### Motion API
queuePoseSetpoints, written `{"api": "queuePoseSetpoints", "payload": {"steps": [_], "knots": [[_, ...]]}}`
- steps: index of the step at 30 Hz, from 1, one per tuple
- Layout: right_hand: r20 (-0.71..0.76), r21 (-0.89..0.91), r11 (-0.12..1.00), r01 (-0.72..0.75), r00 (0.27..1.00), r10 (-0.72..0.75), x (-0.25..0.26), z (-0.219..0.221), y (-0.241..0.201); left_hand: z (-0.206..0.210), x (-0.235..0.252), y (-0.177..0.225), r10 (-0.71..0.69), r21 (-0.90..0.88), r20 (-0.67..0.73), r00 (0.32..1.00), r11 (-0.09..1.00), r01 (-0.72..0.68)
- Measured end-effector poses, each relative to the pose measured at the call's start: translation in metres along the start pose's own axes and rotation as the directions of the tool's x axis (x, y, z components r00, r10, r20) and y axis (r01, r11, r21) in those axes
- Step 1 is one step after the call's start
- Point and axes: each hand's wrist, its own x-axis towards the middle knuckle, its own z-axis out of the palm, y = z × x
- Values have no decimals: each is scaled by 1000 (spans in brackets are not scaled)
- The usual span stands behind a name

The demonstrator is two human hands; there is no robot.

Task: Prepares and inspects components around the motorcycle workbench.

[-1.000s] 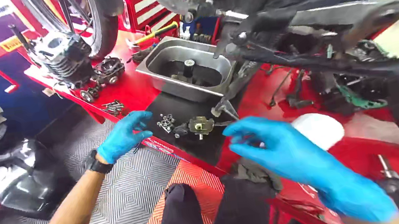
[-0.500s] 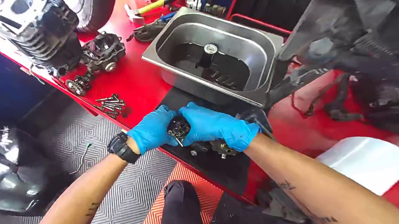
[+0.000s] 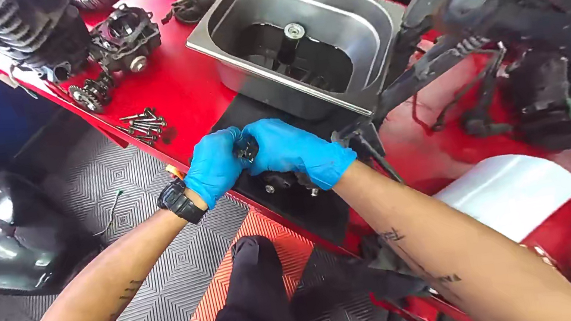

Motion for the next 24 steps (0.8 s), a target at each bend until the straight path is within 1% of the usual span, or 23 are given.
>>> {"api": "queuePoseSetpoints", "payload": {"steps": [3, 6, 9, 11, 14, 16, 19, 22, 24], "knots": [[-40, -82, 996, -33, 999, 30, 2, 7, -9, -2, 3, -3, -34, -72, -5, 999, 997, 33], [-67, -55, 998, -18, 998, 14, 1, 5, -9, -7, 7, -5, -89, -181, 31, 996, 979, 93], [-26, -62, 996, -60, 998, 59, 11, -2, -6, -8, 18, -11, -104, -265, 87, 991, 956, 124], [-27, -2, 996, -93, 995, 93, 11, -5, -4, -8, 23, -11, -117, -334, 114, 987, 931, 149], [-30, 246, 962, -116, 991, 127, 6, -9, 2, -13, 27, -5, -141, -427, 129, 982, 886, 183], [-9, 424, 897, -123, 990, 140, 4, -12, 7, -16, 31, -1, -127, -453, 114, 985, 876, 165], [13, 611, 783, -121, 990, 143, 5, -16, 16, -22, 40, 6, -84, -445, 92, 992, 888, 116], [40, 793, 602, -92, 994, 98, 5, -19, 27, -27, 47, 16, -18, -417, 52, 999, 908, 38], [44, 876, 477, -68, 997, 61, -1, -24, 29, -31, 50, 23, 47, -396, 9, 999, 917, -39]]}}
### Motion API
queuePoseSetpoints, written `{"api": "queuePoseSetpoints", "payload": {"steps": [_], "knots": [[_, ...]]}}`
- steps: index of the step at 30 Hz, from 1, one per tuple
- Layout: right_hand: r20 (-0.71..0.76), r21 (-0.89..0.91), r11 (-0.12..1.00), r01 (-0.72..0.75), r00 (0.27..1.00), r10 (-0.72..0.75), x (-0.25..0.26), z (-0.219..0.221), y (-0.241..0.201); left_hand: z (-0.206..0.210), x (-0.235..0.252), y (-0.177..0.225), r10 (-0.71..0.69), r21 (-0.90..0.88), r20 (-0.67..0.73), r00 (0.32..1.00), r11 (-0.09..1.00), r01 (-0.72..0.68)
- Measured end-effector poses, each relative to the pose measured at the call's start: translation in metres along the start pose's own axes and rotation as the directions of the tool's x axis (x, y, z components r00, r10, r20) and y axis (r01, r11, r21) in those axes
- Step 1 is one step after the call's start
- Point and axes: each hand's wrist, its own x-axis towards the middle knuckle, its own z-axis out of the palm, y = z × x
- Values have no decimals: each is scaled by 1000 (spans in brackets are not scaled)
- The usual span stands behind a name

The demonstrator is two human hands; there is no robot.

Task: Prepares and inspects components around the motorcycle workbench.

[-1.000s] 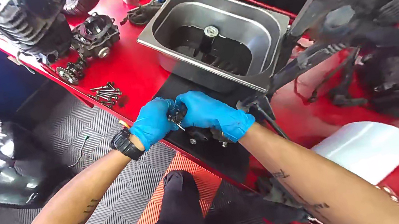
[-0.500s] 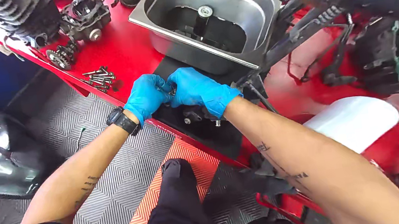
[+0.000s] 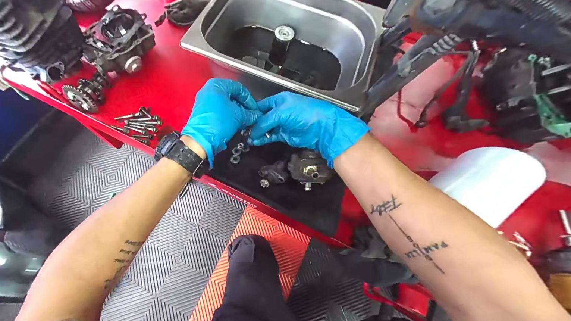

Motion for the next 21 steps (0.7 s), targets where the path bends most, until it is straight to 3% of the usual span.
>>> {"api": "queuePoseSetpoints", "payload": {"steps": [6, 10, 12, 16, 18, 21], "knots": [[26, 284, 953, 109, 992, -121, -17, -11, 0, 0, 3, 29, 155, 34, -7, 988, 987, -155], [-34, 392, 918, 55, 998, -45, -16, -12, 3, -1, 6, 28, 235, -161, -30, 971, 958, -237], [-61, 395, 918, 45, 998, -23, -16, -12, 3, -11, 6, 19, 248, -170, -54, 967, 952, -253], [-73, 382, 923, 54, 997, -29, -24, -12, 2, -24, 1, -9, 82, 203, 159, 984, 972, -114], [-61, 384, 921, 72, 997, -53, -36, -14, -2, -14, -2, -18, -15, 374, 259, 966, 924, -86], [-34, 327, 935, 136, 991, -133, -68, -23, -5, 6, -3, -14, -41, 563, 304, 952, 814, -145]]}}
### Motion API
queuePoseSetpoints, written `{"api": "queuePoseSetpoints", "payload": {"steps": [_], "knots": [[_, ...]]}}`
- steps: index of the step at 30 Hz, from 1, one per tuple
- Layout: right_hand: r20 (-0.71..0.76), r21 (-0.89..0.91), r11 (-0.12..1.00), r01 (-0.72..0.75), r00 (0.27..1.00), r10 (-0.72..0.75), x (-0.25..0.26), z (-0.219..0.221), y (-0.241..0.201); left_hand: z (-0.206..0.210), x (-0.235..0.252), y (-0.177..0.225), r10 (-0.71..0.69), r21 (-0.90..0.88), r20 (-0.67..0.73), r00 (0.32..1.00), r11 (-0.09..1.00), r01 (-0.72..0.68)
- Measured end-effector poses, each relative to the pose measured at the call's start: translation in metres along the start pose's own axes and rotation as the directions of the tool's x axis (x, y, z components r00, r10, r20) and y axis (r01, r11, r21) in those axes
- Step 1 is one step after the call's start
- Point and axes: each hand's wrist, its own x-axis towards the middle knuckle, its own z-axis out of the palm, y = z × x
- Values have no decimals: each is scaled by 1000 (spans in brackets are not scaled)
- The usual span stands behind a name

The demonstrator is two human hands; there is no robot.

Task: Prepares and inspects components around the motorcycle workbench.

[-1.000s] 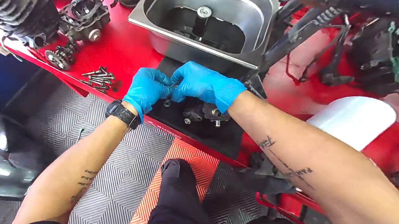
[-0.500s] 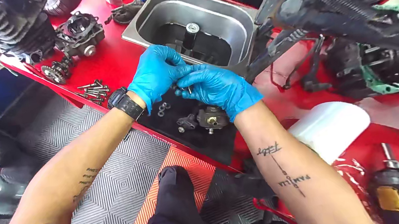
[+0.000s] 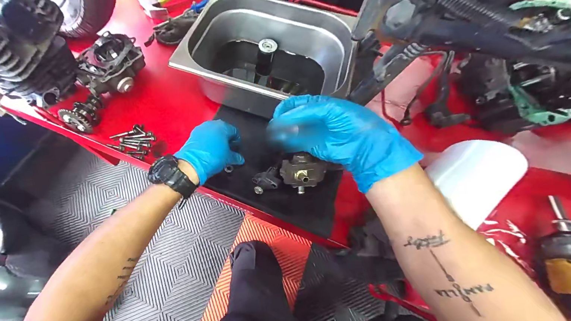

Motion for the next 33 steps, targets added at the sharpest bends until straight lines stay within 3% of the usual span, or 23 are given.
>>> {"api": "queuePoseSetpoints", "payload": {"steps": [5, 10, 14, 18, 22, 26, 28, 30, 33], "knots": [[-17, -73, 993, 93, 995, -94, -85, -30, -15, 1, 1, 17, 16, 253, 24, 1000, 967, -22], [-285, -173, 985, 16, 956, -66, -221, -69, -20, 8, 12, 6, 73, 325, 33, 997, 942, -80], [-544, -220, 963, -156, 839, 12, -288, -100, 7, 16, 20, -13, 97, 299, 7, 995, 950, -95], [-684, -390, 844, -367, 729, 1, -302, -136, 39, 21, 30, -24, 69, 287, 29, 997, 955, -74], [-750, -606, 477, -636, 657, -77, -298, -151, 59, 21, 29, -25, 25, 245, 3, 1000, 969, -25], [-691, -704, 348, -620, 711, -131, -306, -163, 75, 23, 32, -34, 32, 201, -33, 999, 979, -24], [-640, -760, 302, -575, 745, -190, -309, -164, 84, 20, 30, -22, -37, 152, 4, 999, 988, 36], [-601, -795, 280, -538, 764, -236, -309, -163, 88, 11, 19, 4, -141, 49, 92, 986, 989, 137], [-575, -816, 258, -518, 776, -261, -310, -161, 93, 16, 16, -13, -59, -196, -34, 998, 979, 51]]}}
